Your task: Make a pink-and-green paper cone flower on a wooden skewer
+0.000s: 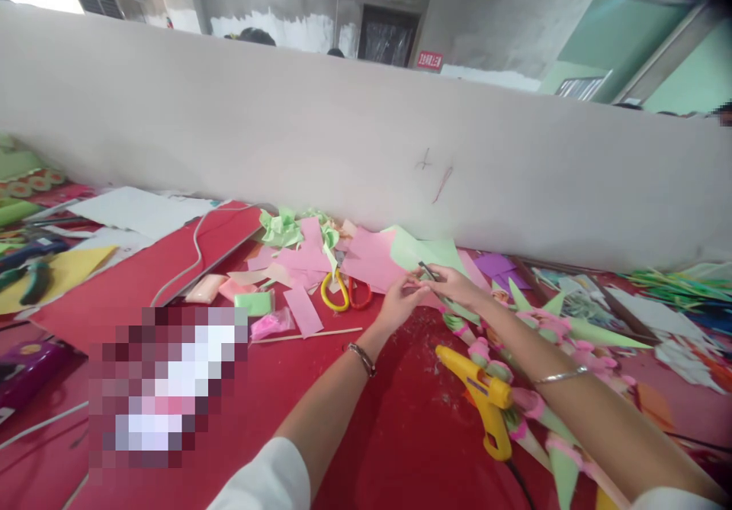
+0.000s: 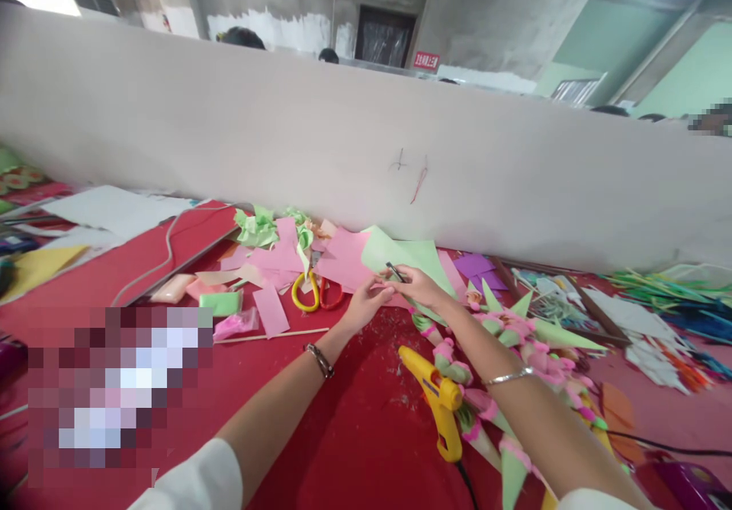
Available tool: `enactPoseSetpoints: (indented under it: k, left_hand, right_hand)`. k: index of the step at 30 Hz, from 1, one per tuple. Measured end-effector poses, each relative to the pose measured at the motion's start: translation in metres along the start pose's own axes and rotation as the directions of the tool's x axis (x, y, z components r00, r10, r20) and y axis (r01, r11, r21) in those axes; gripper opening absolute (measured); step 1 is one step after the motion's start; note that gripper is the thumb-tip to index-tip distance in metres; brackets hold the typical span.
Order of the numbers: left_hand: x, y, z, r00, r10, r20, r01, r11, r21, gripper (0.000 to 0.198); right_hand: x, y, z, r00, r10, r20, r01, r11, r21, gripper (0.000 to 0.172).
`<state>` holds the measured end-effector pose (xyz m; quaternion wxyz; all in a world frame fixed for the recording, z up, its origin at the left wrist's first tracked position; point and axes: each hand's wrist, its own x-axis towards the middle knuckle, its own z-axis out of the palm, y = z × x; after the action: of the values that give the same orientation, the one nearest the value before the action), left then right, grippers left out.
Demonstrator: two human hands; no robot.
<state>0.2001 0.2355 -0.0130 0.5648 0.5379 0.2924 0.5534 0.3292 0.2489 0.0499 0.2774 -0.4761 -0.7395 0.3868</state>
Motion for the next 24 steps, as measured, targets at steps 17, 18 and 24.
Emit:
enactPoseSetpoints:
  k: [17,18,24]
  left_hand:
    - [0.005,-0.001,-0.013,0.999,-0.003,-0.037,-0.003,0.988,-0.155,0.043]
    - [0.005,0.0,-0.013,0.999,0.0,-0.037,-0.006,0.988,-0.153,0.043]
    - [0.004,0.001,-0.013,1.0,0.018,-0.019,-0.021,0.992,-0.124,0.04]
  right_hand:
    - [0.0,-0.003,0.004,0.984,0.13,0.119,-0.152,0.969,0.197,0.039]
    - [0.0,-0.005,0.004,0.985,0.127,0.117,-0.148,0.969,0.196,0.038]
    - [-0.003,-0.01,0.003,0.989,0.118,0.094,-0.135,0.97,0.204,0.034]
